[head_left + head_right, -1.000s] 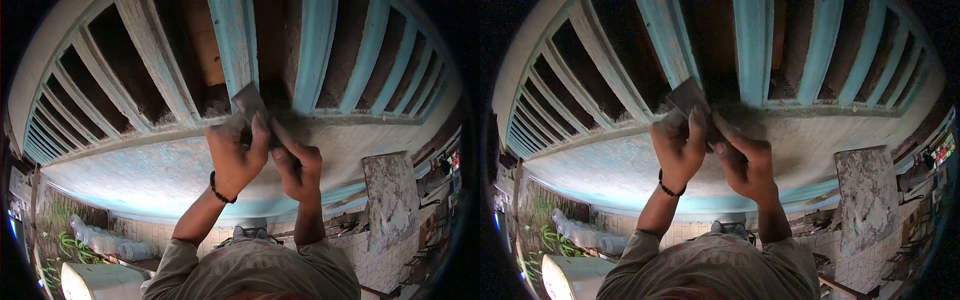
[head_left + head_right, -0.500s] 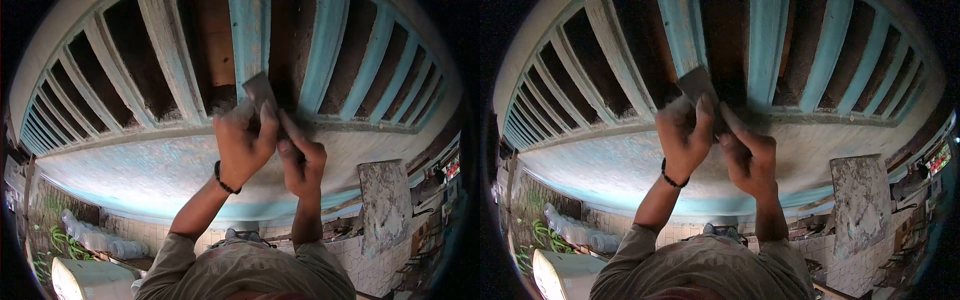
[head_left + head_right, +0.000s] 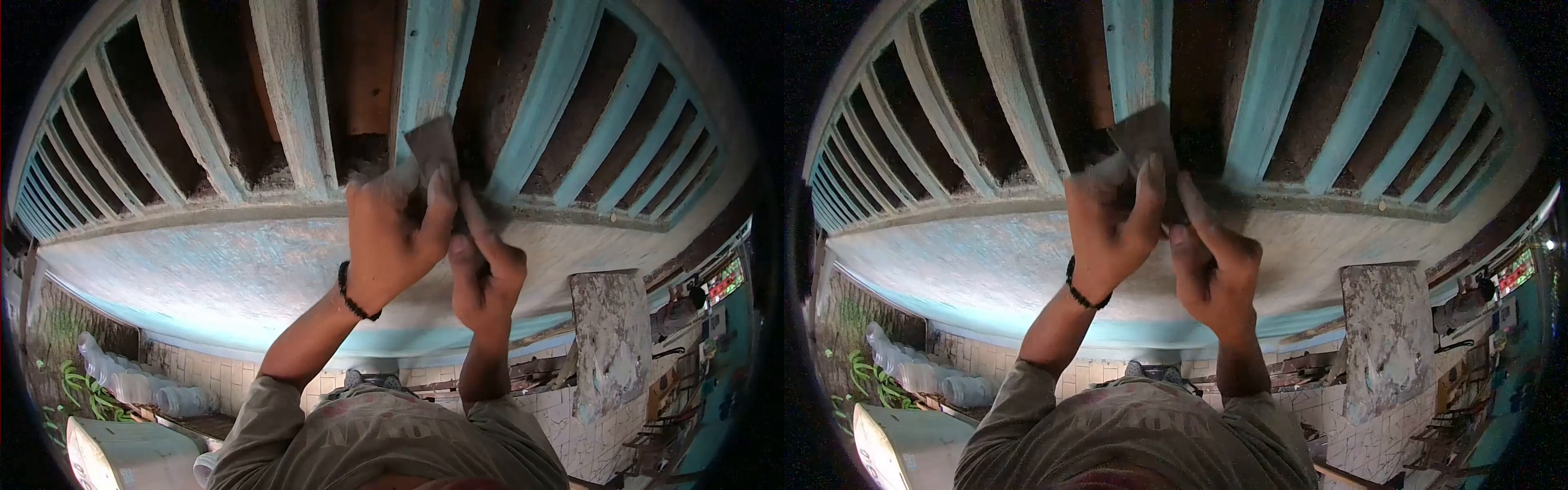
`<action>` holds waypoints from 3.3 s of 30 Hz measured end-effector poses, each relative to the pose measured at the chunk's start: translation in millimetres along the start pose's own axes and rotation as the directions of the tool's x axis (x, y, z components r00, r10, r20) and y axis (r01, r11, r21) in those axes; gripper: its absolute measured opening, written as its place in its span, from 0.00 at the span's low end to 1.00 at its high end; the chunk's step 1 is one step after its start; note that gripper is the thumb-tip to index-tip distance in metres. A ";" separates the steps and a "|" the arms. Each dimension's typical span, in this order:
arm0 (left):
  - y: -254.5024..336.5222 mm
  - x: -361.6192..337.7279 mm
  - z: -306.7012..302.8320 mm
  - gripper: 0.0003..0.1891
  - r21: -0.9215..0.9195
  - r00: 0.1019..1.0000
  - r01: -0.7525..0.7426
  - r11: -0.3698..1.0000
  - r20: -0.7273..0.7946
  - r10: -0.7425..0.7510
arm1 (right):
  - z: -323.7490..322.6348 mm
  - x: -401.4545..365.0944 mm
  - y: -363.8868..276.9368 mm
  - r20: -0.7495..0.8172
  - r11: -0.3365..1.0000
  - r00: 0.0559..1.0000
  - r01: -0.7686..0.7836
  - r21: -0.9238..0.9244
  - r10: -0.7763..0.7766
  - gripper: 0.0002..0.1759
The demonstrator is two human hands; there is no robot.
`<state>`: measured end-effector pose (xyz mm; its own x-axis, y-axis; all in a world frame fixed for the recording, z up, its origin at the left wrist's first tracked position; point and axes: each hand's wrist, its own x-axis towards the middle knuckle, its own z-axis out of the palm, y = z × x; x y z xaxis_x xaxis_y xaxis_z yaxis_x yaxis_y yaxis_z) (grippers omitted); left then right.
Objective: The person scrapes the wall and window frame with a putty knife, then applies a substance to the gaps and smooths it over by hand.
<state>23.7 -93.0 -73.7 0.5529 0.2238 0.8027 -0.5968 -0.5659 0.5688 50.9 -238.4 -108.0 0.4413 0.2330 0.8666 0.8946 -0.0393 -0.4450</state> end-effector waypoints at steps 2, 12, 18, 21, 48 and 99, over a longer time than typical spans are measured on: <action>-6.9 -5.4 -0.1 0.15 -0.006 0.999 -0.038 0.999 -0.017 0.038 | 3.6 -1.2 1.2 -0.022 0.998 0.999 0.044 -0.036 -0.044 0.26; -4.0 5.8 6.8 0.16 -0.093 0.992 -0.051 0.994 -0.116 0.040 | 2.6 4.6 -0.2 -0.027 0.999 1.000 0.012 -0.050 -0.013 0.25; 11.3 35.2 0.5 0.16 -0.136 0.992 -0.087 0.987 -0.097 0.074 | -8.1 25.2 -5.7 0.006 0.999 1.000 0.013 -0.041 -0.013 0.24; 3.6 20.6 -4.3 0.16 -0.023 0.997 -0.065 0.998 0.028 0.065 | -7.8 23.5 -7.1 0.000 0.999 0.999 0.035 -0.014 -0.035 0.24; 23.7 58.3 -4.7 0.17 -0.060 0.978 -0.202 0.978 -0.066 0.198 | -19.6 48.6 -12.4 0.014 0.996 1.000 0.011 0.093 -0.013 0.24; 22.9 37.7 -0.9 0.17 -0.036 0.981 -0.189 0.981 -0.052 0.187 | -36.8 35.4 -18.7 0.158 0.940 0.968 -0.229 0.251 0.194 0.24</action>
<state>30.4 -96.8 -30.2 0.4010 0.1548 0.9029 -0.7109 -0.5690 0.4133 52.4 -265.2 -60.7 0.5895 0.3720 0.7170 0.7228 0.1535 -0.6738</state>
